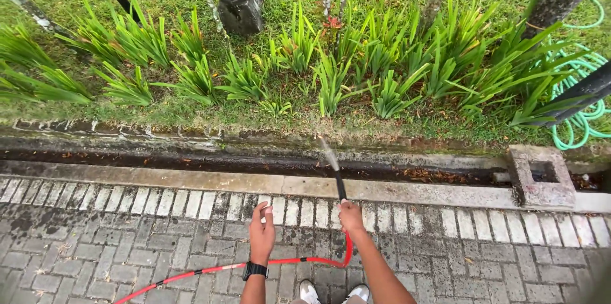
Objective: Watering plants and grass in a garden using a hose.
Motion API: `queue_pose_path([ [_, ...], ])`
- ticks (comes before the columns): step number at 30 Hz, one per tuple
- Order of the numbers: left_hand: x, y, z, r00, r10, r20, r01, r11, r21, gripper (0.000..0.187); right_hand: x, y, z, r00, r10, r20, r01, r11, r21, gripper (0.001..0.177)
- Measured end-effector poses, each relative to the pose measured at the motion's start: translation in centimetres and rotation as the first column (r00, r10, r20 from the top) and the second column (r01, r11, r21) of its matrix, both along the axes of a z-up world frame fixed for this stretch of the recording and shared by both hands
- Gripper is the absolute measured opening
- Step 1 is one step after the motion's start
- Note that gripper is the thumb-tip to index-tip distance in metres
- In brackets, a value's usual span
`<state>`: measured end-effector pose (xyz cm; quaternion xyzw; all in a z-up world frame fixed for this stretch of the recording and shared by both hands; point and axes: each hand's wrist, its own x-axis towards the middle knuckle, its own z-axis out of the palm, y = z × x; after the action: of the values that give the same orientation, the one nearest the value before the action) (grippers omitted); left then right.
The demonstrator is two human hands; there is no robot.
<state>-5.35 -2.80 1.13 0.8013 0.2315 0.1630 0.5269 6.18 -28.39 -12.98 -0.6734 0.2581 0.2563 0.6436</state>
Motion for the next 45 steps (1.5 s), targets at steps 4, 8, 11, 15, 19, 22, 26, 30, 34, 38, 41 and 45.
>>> queue_pose_path([
  [4, -0.6, 0.5, 1.2, 0.994, 0.040, -0.104, -0.046, 0.998, -0.049, 0.037, -0.5, 1.9, 0.2, 0.993, 0.108, 0.051, -0.106, 0.994, -0.040, 0.035],
  [8, -1.3, 2.0, -0.1, 0.995, 0.075, -0.067, -0.079, 0.995, -0.062, 0.037, -0.6, 4.0, 2.1, 0.970, 0.208, 0.125, -0.194, 0.975, -0.112, 0.042],
  [11, -2.4, 2.9, 0.4, 0.993, 0.107, -0.045, -0.110, 0.992, -0.061, 0.036, -0.8, 5.6, 4.8, 0.967, 0.222, 0.128, -0.210, 0.973, -0.100, 0.042],
  [15, -3.6, 4.9, -1.9, 0.987, 0.161, 0.005, -0.161, 0.987, -0.011, 0.035, 0.2, 7.0, 4.7, 0.959, 0.210, 0.190, -0.195, 0.976, -0.091, 0.041],
  [19, -5.0, 5.7, 1.2, 0.974, 0.171, -0.147, -0.186, 0.978, -0.094, 0.039, 0.5, 8.8, 6.1, 0.955, 0.220, 0.198, -0.220, 0.975, -0.024, 0.039],
  [22, -5.6, 7.2, -1.1, 0.979, 0.193, -0.067, -0.196, 0.980, -0.038, 0.040, 0.8, 10.1, 5.6, 0.913, 0.284, 0.292, -0.278, 0.959, -0.062, 0.038],
  [26, -5.5, 7.6, -0.3, 0.957, 0.290, 0.017, -0.290, 0.957, 0.025, 0.041, 2.0, 11.5, 5.4, 0.898, 0.310, 0.312, -0.296, 0.951, -0.091, 0.038],
  [30, -4.6, 7.2, 0.7, 0.933, 0.360, 0.022, -0.360, 0.932, 0.031, 0.040, 3.6, 11.8, 4.4, 0.866, 0.331, 0.374, -0.317, 0.943, -0.101, 0.042],
  [34, -2.5, 6.3, 1.5, 0.922, 0.387, 0.010, -0.383, 0.917, -0.108, 0.040, 5.7, 11.5, 6.6, 0.889, 0.320, 0.329, -0.333, 0.943, -0.018, 0.042],
  [38, -0.5, 5.0, 0.7, 0.918, 0.380, 0.110, -0.388, 0.920, 0.056, 0.036, 7.9, 10.3, 6.0, 0.895, 0.292, 0.336, -0.319, 0.948, 0.024, 0.042],
  [41, 0.7, 3.6, 0.5, 0.913, 0.372, 0.165, -0.385, 0.922, 0.049, 0.037, 9.0, 9.7, 7.0, 0.917, 0.276, 0.288, -0.311, 0.947, 0.085, 0.044],
  [45, 1.5, 3.1, -1.3, 0.889, 0.395, 0.231, -0.396, 0.917, -0.046, 0.036, 10.4, 9.8, 6.3, 0.945, 0.221, 0.243, -0.254, 0.961, 0.114, 0.046],
])
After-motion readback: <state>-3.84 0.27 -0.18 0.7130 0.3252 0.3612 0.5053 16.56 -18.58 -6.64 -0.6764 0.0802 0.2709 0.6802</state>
